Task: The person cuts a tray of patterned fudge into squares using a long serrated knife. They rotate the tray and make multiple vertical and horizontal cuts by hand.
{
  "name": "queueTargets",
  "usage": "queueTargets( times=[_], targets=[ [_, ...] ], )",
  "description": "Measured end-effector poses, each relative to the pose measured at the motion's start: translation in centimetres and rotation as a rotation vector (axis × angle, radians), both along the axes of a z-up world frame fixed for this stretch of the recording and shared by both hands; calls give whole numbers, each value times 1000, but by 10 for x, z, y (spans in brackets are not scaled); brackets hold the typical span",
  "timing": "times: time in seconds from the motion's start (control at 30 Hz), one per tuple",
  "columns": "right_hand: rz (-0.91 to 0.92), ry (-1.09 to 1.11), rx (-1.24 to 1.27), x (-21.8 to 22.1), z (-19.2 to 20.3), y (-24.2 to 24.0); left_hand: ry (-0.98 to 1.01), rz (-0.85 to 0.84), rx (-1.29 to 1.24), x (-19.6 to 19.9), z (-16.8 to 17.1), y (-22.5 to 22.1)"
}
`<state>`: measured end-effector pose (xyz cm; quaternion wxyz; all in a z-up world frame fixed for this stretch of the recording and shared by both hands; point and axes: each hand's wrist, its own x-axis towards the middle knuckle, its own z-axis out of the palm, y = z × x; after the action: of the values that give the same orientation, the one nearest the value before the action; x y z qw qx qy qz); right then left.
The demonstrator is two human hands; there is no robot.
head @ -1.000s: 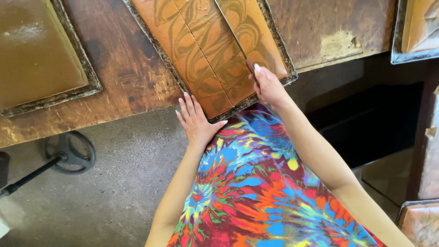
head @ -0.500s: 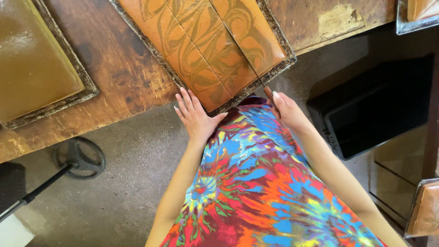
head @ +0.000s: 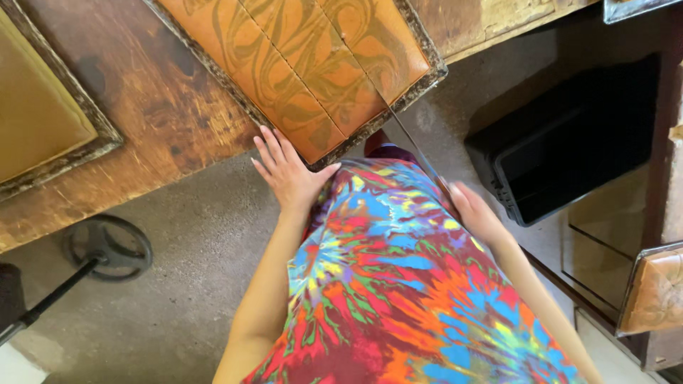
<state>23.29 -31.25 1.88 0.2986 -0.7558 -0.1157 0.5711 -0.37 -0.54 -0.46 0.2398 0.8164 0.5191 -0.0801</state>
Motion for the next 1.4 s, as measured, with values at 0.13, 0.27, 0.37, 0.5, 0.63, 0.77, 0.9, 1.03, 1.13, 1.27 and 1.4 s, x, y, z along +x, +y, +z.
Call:
queueTargets(
  times=[0.13, 0.27, 0.37, 0.5, 0.63, 0.77, 0.9, 1.03, 1.13, 1.27, 1.4],
  targets=[
    [20, -113, 71, -25, 45, -73, -10, 15, -41, 1, -1, 7],
    [-159, 133, -295, -11, 84, -81, -417, -10, 151, -21, -1, 6],
    [-328, 271, -296, 14, 107, -71, -492, 151, 124, -43, 4, 17],
    [-491, 203, 13, 46, 110, -31, -75, 162, -150, -20, 0, 22],
    [-470, 208, 181, 74, 92, 41, -311, -78, -550, 51, 13, -19],
    [-329, 215, 311, 73, 79, 93, -581, -179, -330, 105, 27, -13],
    [-253, 244, 285, 65, 64, 126, -679, 234, 192, 57, 12, 90],
    [-251, 301, 306, 39, 33, 171, -418, 545, 146, 11, -12, 137],
    [-191, 318, 375, 16, 14, 220, -158, 362, -32, 12, -25, 127],
    [-147, 286, 360, -2, 9, 274, -172, 335, -22, 28, -19, 89],
    [-152, 383, 308, -1, 10, 302, -173, 406, -154, 32, -10, 75]
  ],
)
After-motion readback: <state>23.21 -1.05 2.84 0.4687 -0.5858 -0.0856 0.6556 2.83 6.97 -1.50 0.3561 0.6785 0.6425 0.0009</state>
